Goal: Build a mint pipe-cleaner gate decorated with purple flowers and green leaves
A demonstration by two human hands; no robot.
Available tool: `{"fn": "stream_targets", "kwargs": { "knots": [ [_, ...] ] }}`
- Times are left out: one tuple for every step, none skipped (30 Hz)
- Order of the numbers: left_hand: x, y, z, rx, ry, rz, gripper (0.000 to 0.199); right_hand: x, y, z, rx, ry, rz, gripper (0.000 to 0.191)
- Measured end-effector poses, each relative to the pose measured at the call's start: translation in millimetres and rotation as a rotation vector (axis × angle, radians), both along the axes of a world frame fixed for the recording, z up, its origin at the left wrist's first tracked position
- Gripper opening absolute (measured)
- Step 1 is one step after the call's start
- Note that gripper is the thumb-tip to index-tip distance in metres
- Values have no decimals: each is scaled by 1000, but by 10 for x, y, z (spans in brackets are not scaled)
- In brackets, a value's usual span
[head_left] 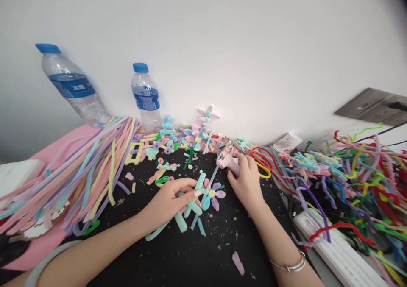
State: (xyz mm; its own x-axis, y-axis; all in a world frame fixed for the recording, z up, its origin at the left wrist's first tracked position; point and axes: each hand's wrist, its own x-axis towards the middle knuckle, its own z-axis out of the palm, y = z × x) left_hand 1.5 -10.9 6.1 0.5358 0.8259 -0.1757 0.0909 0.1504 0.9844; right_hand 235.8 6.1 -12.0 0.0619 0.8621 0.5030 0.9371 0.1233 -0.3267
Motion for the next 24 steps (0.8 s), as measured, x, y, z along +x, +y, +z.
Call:
{"fn": "stream_targets", "kwargs": {
  "knots": [
    [-2,3,-6,7,1,17,26,17,35,-34,-39,-30,-18,46],
    [-5,6,-9,13,8,32,26,28,62,-60,-66,-42,-32,47],
    [-10,9,-10,19,18,47,26,34,83,-76,-76,-38,-46,47],
    [-16,12,-7,27,28,65,27,39,98,-82,-68,-22,-57,44],
    [-24,16,-1,38,35,84,27,46,108,-78,-46,1,-68,39],
    [-33,20,7,56,38,108,27,56,112,-63,-16,32,-83,30],
    [-43,24,15,81,37,138,25,67,110,-40,17,69,-103,21],
    [-53,29,22,110,31,176,24,78,101,-13,49,114,-122,13],
    [-61,33,28,138,27,215,22,85,84,18,73,173,-135,8],
    [-68,37,30,162,24,254,21,87,59,49,86,253,-137,8],
    [-73,41,30,179,25,288,20,80,24,77,85,355,-119,10],
    [-77,44,27,190,27,317,20,62,-18,101,71,477,-76,12],
    [-79,46,20,196,31,337,21,34,-65,121,41,604,-13,17],
    [-80,48,12,204,35,350,21,-3,-115,135,-5,723,65,23],
    [-80,49,1,218,40,356,21,-47,-166,143,-54,818,142,27],
    [-81,50,-10,242,48,357,20,-96,-214,145,-124,883,214,28],
    [-82,51,-21,272,64,352,19,-144,-257,142,-185,927,272,26],
    [-83,51,-32,306,85,350,17,-189,-293,134,-242,948,319,24],
    [-84,51,-41,336,110,349,16,-228,-322,123,-291,952,357,22],
    [-85,51,-48,357,137,351,15,-258,-343,108,-328,946,390,21],
    [-86,50,-52,365,159,354,15,-280,-358,92,-352,931,417,20],
    [-87,49,-53,362,172,357,15,-294,-367,76,-365,913,436,19],
    [-88,47,-52,348,174,357,16,-301,-372,61,-370,894,446,18],
    [-89,45,-49,326,166,353,17,-303,-374,49,-366,873,450,17]
  ]
}}
